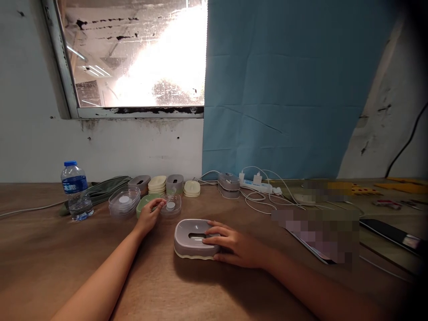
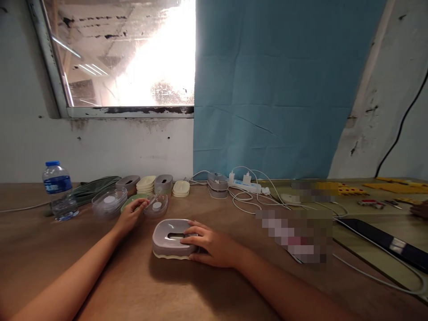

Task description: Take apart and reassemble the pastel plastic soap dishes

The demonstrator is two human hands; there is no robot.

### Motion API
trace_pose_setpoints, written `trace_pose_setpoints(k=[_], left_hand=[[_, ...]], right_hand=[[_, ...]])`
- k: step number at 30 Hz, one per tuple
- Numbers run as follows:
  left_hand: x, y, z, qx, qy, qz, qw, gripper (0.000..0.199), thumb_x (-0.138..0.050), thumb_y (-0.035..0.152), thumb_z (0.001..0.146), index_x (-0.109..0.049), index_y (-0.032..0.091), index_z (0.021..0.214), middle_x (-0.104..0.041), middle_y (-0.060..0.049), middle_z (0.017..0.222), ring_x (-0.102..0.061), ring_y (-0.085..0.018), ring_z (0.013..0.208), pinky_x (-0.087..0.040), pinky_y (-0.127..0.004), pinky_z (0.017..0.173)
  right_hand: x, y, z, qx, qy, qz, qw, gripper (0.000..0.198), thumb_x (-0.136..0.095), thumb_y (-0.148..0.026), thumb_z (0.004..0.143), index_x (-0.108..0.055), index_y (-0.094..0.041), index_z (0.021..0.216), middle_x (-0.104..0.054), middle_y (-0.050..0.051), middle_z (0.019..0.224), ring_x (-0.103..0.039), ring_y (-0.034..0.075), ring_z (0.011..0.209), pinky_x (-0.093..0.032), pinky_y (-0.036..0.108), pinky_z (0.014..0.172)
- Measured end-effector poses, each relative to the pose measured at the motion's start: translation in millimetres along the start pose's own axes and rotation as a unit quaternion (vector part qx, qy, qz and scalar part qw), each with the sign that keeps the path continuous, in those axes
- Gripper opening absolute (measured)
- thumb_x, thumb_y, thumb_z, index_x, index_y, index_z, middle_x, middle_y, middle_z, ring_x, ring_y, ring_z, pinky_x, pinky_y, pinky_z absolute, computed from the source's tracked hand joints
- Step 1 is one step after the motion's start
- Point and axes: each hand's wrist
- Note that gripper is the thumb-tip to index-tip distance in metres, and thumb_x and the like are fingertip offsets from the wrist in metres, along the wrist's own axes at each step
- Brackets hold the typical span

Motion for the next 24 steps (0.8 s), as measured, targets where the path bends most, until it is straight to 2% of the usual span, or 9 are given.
trace_pose_setpoints(k=[5,10,14,18,21,24], left_hand=[[-1,-1,1,0.018,0.039,-0.046,0.998,0.038,-0.056,0.051,0.074,-0.062,0.016,0.088,-0.066,-0.007,0.089,-0.06,-0.02,0.087,-0.044,-0.031,0.083],[-3,3,3,0.049,0.114,-0.145,0.982,0.042,-0.063,0.054,0.066,-0.061,0.016,0.084,-0.065,-0.005,0.086,-0.061,-0.02,0.087,-0.044,-0.03,0.084],[-4,2,4,0.055,0.134,-0.165,0.976,0.043,-0.063,0.055,0.066,-0.06,0.016,0.084,-0.065,-0.005,0.088,-0.063,-0.02,0.086,-0.045,-0.031,0.082],[-6,0,4,0.058,0.145,-0.185,0.97,0.041,-0.063,0.053,0.067,-0.059,0.017,0.086,-0.063,-0.004,0.093,-0.063,-0.019,0.088,-0.044,-0.031,0.083],[-6,3,5,0.053,0.154,-0.245,0.956,0.038,-0.066,0.05,0.066,-0.059,0.018,0.086,-0.061,-0.002,0.095,-0.062,-0.017,0.089,-0.043,-0.029,0.086],[-6,12,6,0.047,0.156,-0.339,0.927,0.03,-0.07,0.041,0.066,-0.059,0.02,0.083,-0.061,0.001,0.095,-0.062,-0.014,0.089,-0.041,-0.027,0.091]], right_hand=[[-1,-4,1,0.001,0.003,-0.006,1.0,0.038,-0.054,-0.028,0.086,-0.051,-0.019,0.122,-0.049,0.01,0.127,-0.025,0.026,0.132,-0.032,0.041,0.105],[-3,-3,1,-0.005,0.021,-0.015,1.0,0.035,-0.05,-0.03,0.088,-0.051,-0.02,0.122,-0.05,0.01,0.125,-0.027,0.025,0.13,-0.031,0.042,0.105],[-5,-1,2,-0.011,0.045,0.004,0.999,0.034,-0.048,-0.03,0.089,-0.051,-0.021,0.122,-0.051,0.009,0.124,-0.027,0.025,0.13,-0.031,0.043,0.105],[-8,0,3,-0.017,0.029,0.018,0.999,0.034,-0.048,-0.03,0.089,-0.051,-0.02,0.121,-0.05,0.009,0.123,-0.027,0.024,0.13,-0.03,0.042,0.106],[-9,2,3,-0.014,0.02,0.026,0.999,0.033,-0.048,-0.03,0.089,-0.05,-0.02,0.121,-0.051,0.009,0.123,-0.033,0.023,0.127,-0.027,0.042,0.108],[-9,2,3,-0.008,0.015,0.035,0.999,0.034,-0.048,-0.029,0.089,-0.05,-0.02,0.121,-0.051,0.009,0.123,-0.034,0.022,0.125,-0.026,0.041,0.108]])
Point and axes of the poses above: each hand's wrist, its own z-axis towards the middle knuckle, its own x-axis out of the back of the hand, y = z × x
